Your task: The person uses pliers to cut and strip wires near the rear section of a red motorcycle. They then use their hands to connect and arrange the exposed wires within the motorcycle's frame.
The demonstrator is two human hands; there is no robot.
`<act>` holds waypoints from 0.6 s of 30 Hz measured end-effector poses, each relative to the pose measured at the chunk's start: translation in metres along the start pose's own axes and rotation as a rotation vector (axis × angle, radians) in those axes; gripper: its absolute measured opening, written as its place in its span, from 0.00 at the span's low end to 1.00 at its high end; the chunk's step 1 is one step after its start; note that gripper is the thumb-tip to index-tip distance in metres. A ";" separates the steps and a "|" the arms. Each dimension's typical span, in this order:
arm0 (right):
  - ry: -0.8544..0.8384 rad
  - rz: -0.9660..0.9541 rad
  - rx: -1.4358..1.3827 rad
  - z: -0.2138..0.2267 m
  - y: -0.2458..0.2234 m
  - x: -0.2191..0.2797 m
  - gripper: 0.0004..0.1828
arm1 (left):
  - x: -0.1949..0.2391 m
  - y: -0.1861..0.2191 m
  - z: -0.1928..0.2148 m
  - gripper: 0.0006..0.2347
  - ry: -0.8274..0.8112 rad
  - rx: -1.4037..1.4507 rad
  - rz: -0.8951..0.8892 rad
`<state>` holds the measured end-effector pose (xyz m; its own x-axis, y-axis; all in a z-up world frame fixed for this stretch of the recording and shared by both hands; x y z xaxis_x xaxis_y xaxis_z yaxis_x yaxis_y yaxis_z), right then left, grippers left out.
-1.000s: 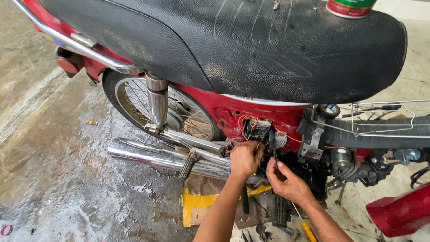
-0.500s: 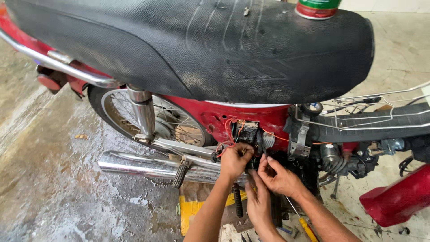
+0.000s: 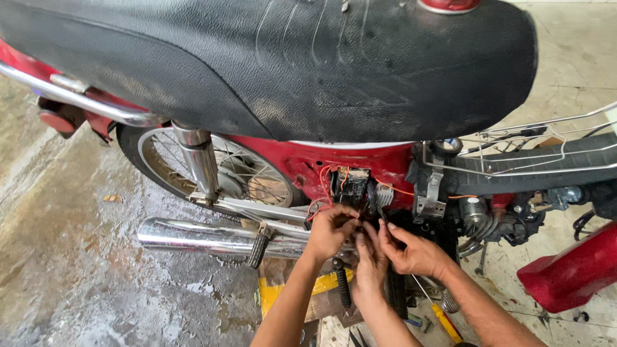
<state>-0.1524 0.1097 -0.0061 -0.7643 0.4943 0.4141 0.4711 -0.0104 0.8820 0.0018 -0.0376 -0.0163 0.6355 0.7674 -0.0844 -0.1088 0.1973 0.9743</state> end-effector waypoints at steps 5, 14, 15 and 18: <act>0.028 0.037 0.011 0.002 0.003 0.004 0.06 | 0.011 0.032 0.006 0.07 -0.045 -0.126 -0.127; 0.053 0.021 -0.013 0.008 -0.009 0.009 0.05 | 0.008 0.019 0.002 0.10 -0.095 -0.228 -0.037; 0.058 0.026 -0.003 0.009 -0.011 0.009 0.05 | 0.002 0.011 0.004 0.11 -0.043 -0.285 -0.010; 0.066 0.023 -0.019 0.012 -0.007 0.009 0.05 | 0.005 0.053 0.012 0.11 -0.072 -0.523 0.039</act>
<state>-0.1570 0.1249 -0.0114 -0.7808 0.4358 0.4477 0.4809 -0.0381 0.8759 0.0088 -0.0306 0.0374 0.6725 0.7399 -0.0173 -0.4888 0.4616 0.7402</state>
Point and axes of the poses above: each hand's wrist, its own x-axis away from the middle knuckle, its own z-axis out of the back of the hand, y = z × x, the point moved 3 cm from there along -x, towards the middle knuckle
